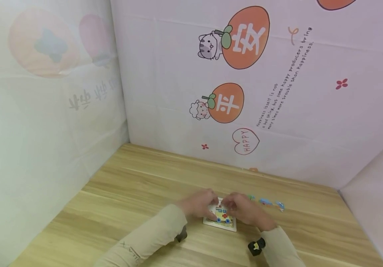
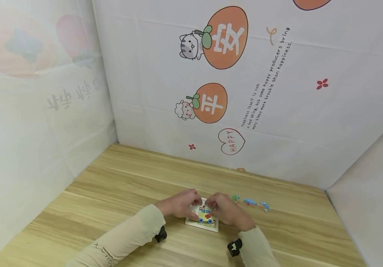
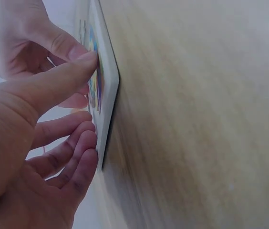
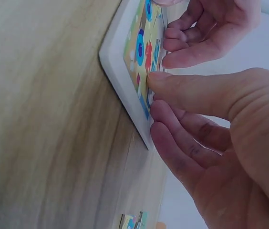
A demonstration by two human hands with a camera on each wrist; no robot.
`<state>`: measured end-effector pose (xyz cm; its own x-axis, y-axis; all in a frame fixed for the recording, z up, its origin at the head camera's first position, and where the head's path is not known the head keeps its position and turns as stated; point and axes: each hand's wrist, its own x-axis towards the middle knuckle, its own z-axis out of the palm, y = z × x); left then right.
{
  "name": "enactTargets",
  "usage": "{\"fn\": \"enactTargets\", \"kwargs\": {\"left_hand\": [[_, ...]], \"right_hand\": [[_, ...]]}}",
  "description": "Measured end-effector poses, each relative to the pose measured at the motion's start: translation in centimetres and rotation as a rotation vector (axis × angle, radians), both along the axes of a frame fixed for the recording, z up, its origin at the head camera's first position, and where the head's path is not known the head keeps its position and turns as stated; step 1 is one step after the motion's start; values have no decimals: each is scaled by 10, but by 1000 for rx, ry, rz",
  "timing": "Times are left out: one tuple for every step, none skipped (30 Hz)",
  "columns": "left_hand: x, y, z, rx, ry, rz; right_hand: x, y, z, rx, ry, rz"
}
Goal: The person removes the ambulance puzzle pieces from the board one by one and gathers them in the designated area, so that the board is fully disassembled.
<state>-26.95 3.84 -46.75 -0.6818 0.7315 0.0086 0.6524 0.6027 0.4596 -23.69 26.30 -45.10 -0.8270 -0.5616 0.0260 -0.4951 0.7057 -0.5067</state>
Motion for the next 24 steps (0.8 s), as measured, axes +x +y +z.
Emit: {"fn": "enactTargets", "kwargs": {"left_hand": [[0, 0, -1, 0, -1, -1], [0, 0, -1, 0, -2, -1], [-1, 0, -2, -3, 2, -3], [-1, 0, -2, -5, 6, -6], [-1, 0, -2, -8, 10, -10], [-1, 0, -2, -7, 10, -11], [-1, 0, -2, -7, 14, -14], [-1, 0, -2, -5, 13, -15], [-1, 0, -2, -2, 10, -14], [-1, 0, -1, 1, 8, -13], [0, 0, 0, -1, 7, -10], [0, 0, 0, -2, 6, -7], [0, 1, 1, -8, 10, -5], [0, 1, 1, -12, 11, -2], [1, 1, 1, -17, 12, 1], [1, 1, 1, -22, 16, 2], [1, 1, 0, -25, 16, 4], [1, 1, 0, -25, 16, 3], [1, 1, 0, -24, 16, 3], [1, 1, 0, -23, 15, 3], [1, 1, 0, -22, 16, 2], [1, 1, 0, -23, 18, 0], [2, 1, 1, -23, 18, 0], [2, 0, 1, -23, 17, 0]], "right_hand": [[0, 0, -1, 0, 3, 6], [-1, 0, -1, -5, 1, 13], [-1, 0, -1, -6, -2, 19], [-1, 0, -2, -7, -7, 23], [-1, 1, -2, -7, -11, 27], [-2, 1, -3, -8, -12, 33], [-2, 1, -3, -8, -16, 34], [-2, 1, -4, -7, -13, 39], [-3, 1, -4, -4, -11, 39], [-3, 1, -5, -5, -4, 43], [-3, 2, -5, -7, -3, 44], [-4, 2, -5, -10, -4, 43], [-4, 2, -5, -11, -11, 39], [-4, 2, -5, -13, -16, 36], [-4, 2, -5, -15, -25, 30], [-5, 2, -5, -19, -32, 28], [-5, 2, -6, -19, -41, 21], [-5, 2, -6, -21, -43, 20], [-5, 2, -6, -22, -43, 18], [-5, 2, -6, -26, -45, 16], [-6, 2, -6, -30, -49, 13], [-6, 2, -5, -38, -56, 9], [-5, 2, -5, -45, -63, 6], [-5, 2, -4, -54, -71, 1]]}}
